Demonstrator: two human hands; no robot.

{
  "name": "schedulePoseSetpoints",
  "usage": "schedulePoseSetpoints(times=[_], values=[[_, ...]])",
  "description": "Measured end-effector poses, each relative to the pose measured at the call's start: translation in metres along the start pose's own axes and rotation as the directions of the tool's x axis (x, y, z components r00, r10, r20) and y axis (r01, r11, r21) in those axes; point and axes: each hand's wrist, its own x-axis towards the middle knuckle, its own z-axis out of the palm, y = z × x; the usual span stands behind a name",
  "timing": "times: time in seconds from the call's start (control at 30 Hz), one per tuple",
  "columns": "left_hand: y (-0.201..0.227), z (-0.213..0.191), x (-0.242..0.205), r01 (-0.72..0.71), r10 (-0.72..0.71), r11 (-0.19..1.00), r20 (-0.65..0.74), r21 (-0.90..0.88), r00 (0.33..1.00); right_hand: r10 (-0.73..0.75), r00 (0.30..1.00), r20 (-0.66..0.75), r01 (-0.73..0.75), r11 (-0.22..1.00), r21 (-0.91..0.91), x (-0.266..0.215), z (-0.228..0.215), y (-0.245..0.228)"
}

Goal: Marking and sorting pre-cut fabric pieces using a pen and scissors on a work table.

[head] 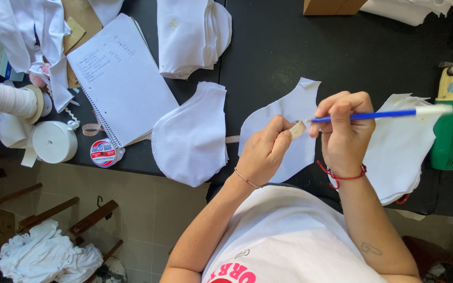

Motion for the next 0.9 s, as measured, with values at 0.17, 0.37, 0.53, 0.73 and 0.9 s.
schedulePoseSetpoints(times=[0.17, 0.37, 0.53, 0.73, 0.9], values=[[-0.026, 0.0, 0.012, -0.159, 0.174, 0.965, -0.056, 0.209, 0.983, 0.01, 0.982, 0.189, 0.059, 0.932, -0.358, -0.003, -0.004, -0.006], [-0.031, 0.005, 0.012, -0.198, 0.225, 0.936, -0.062, 0.291, 0.972, 0.032, 0.952, 0.304, 0.16, 0.795, -0.585, -0.006, -0.013, 0.004], [-0.032, 0.005, 0.014, -0.211, 0.248, 0.915, -0.066, 0.344, 0.967, 0.111, 0.938, 0.328, 0.145, 0.735, -0.662, -0.005, -0.019, 0.016], [-0.05, 0.018, 0.024, -0.292, 0.501, 0.633, -0.091, 0.717, 0.861, 0.329, 0.899, 0.29, 0.05, 0.581, -0.812, -0.009, -0.026, 0.033], [-0.067, 0.025, 0.032, -0.242, 0.596, 0.446, -0.084, 0.862, 0.799, 0.391, 0.894, 0.22, -0.063, 0.595, -0.801, -0.006, -0.03, 0.042]])
